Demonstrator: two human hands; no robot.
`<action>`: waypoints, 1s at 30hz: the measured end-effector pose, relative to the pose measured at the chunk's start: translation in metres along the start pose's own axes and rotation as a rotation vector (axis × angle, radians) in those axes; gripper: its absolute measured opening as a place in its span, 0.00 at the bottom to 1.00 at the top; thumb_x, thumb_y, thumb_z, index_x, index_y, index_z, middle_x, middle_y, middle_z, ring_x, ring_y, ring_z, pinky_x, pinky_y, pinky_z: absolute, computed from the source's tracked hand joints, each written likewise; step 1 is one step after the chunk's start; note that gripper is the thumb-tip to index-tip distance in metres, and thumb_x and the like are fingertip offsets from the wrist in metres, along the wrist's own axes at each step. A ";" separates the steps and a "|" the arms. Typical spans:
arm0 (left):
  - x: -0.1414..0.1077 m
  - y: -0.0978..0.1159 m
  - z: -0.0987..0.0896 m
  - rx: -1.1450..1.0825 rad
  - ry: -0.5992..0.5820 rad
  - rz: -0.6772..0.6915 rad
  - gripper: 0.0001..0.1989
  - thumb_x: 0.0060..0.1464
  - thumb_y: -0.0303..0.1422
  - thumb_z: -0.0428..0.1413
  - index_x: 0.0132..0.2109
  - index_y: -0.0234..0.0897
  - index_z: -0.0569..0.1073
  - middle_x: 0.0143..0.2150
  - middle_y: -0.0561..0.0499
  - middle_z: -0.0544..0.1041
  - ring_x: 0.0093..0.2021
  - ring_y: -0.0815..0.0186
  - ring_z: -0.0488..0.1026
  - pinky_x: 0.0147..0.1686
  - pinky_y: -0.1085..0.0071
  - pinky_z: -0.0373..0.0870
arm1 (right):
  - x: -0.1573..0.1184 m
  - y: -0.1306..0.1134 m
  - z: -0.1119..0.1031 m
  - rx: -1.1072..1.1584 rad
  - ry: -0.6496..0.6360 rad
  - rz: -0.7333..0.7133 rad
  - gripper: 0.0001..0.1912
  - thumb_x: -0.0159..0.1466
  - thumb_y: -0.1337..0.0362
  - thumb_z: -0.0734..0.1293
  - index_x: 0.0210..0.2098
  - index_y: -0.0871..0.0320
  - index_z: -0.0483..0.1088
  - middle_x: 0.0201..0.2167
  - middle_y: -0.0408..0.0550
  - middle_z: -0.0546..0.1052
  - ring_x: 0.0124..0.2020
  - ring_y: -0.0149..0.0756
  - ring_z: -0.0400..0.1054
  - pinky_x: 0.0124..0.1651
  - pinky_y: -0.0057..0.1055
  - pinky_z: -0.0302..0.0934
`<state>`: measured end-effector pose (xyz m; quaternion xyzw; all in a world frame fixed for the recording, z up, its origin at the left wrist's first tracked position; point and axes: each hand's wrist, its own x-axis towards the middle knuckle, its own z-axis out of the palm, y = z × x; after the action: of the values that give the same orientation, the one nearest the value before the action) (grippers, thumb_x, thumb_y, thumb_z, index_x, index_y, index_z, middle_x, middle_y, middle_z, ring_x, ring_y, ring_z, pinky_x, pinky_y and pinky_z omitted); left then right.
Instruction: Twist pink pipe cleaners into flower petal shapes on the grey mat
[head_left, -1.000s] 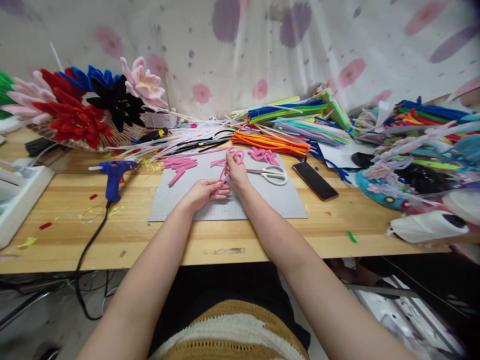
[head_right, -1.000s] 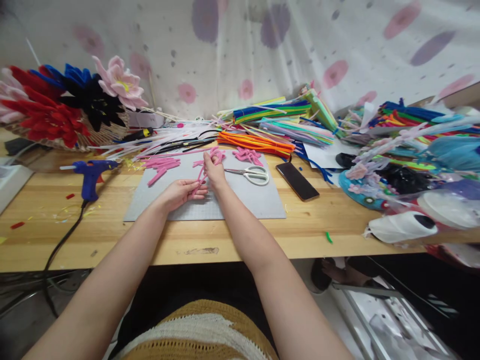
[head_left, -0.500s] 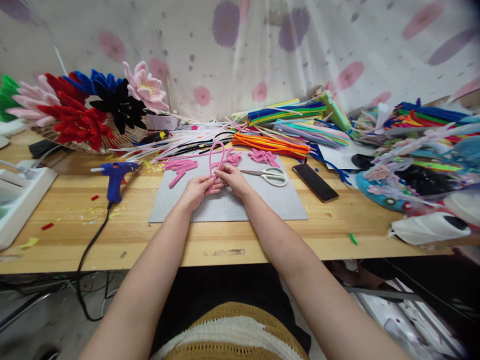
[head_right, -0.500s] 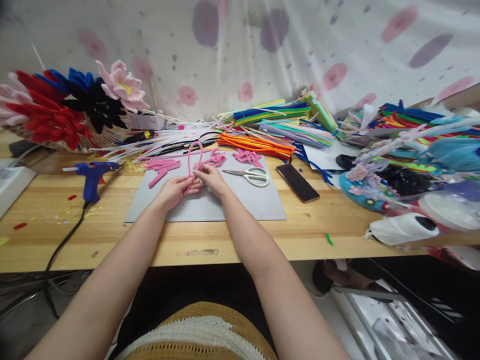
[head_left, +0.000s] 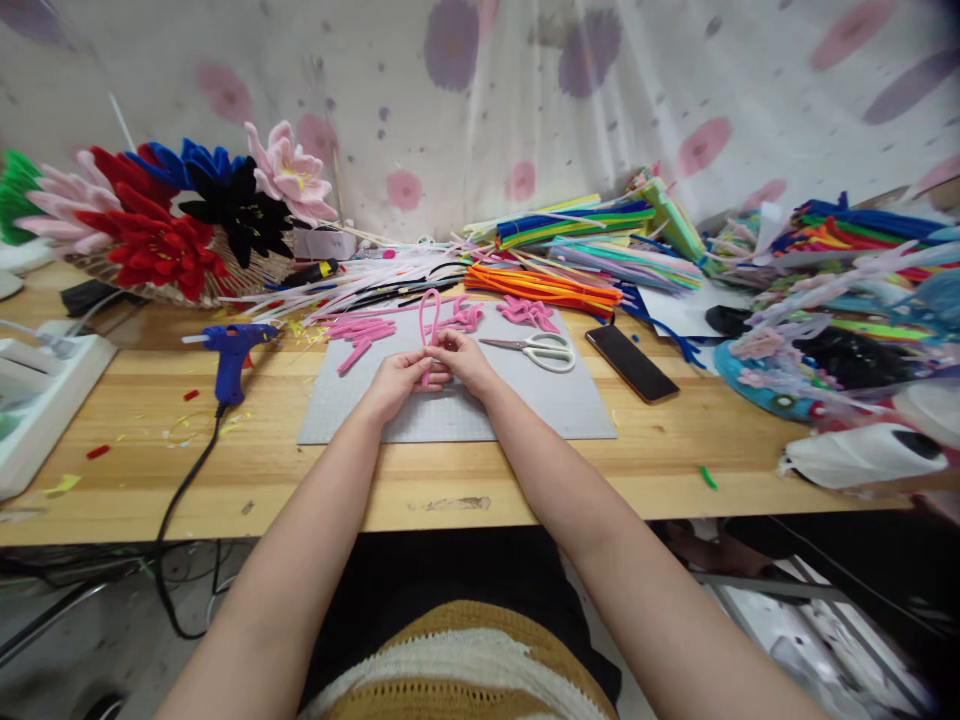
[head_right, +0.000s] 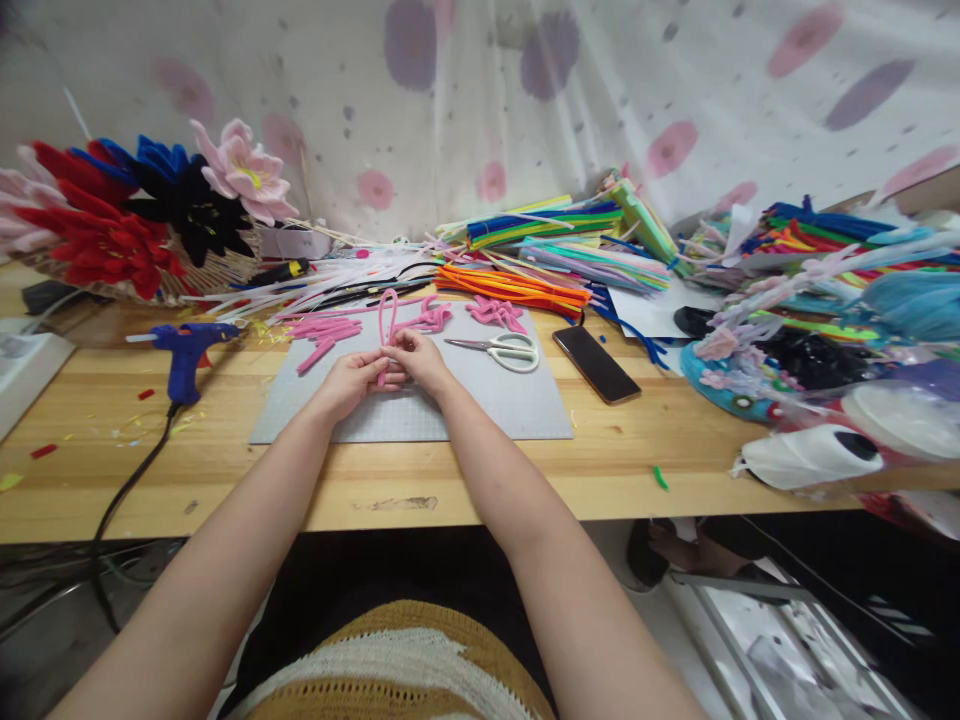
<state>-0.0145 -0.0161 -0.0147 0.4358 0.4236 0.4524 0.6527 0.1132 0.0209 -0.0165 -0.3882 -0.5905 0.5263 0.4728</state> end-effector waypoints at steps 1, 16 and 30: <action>0.000 0.000 0.000 0.003 -0.003 0.001 0.09 0.48 0.33 0.58 0.33 0.30 0.73 0.29 0.46 0.77 0.31 0.64 0.76 0.37 0.64 0.73 | 0.000 0.000 0.000 -0.001 0.007 0.002 0.16 0.46 0.56 0.68 0.22 0.58 0.58 0.21 0.37 0.60 0.25 0.25 0.52 0.28 0.24 0.48; -0.002 0.004 0.004 -0.003 0.030 -0.002 0.18 0.45 0.27 0.59 0.46 0.30 0.70 0.27 0.48 0.77 0.26 0.67 0.75 0.30 0.70 0.73 | -0.001 -0.002 0.000 0.074 -0.063 0.018 0.16 0.45 0.58 0.70 0.21 0.60 0.59 0.20 0.37 0.62 0.22 0.23 0.54 0.26 0.23 0.49; -0.013 0.015 0.000 -0.102 -0.223 -0.047 0.45 0.48 0.26 0.59 0.66 0.32 0.41 0.25 0.51 0.76 0.17 0.76 0.67 0.20 0.80 0.64 | 0.000 -0.005 -0.018 0.632 -0.309 0.297 0.15 0.54 0.61 0.70 0.26 0.60 0.59 0.12 0.31 0.55 0.12 0.17 0.45 0.14 0.14 0.40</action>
<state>-0.0205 -0.0254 0.0015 0.4396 0.3352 0.4066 0.7274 0.1304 0.0251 -0.0116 -0.2206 -0.4005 0.7977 0.3931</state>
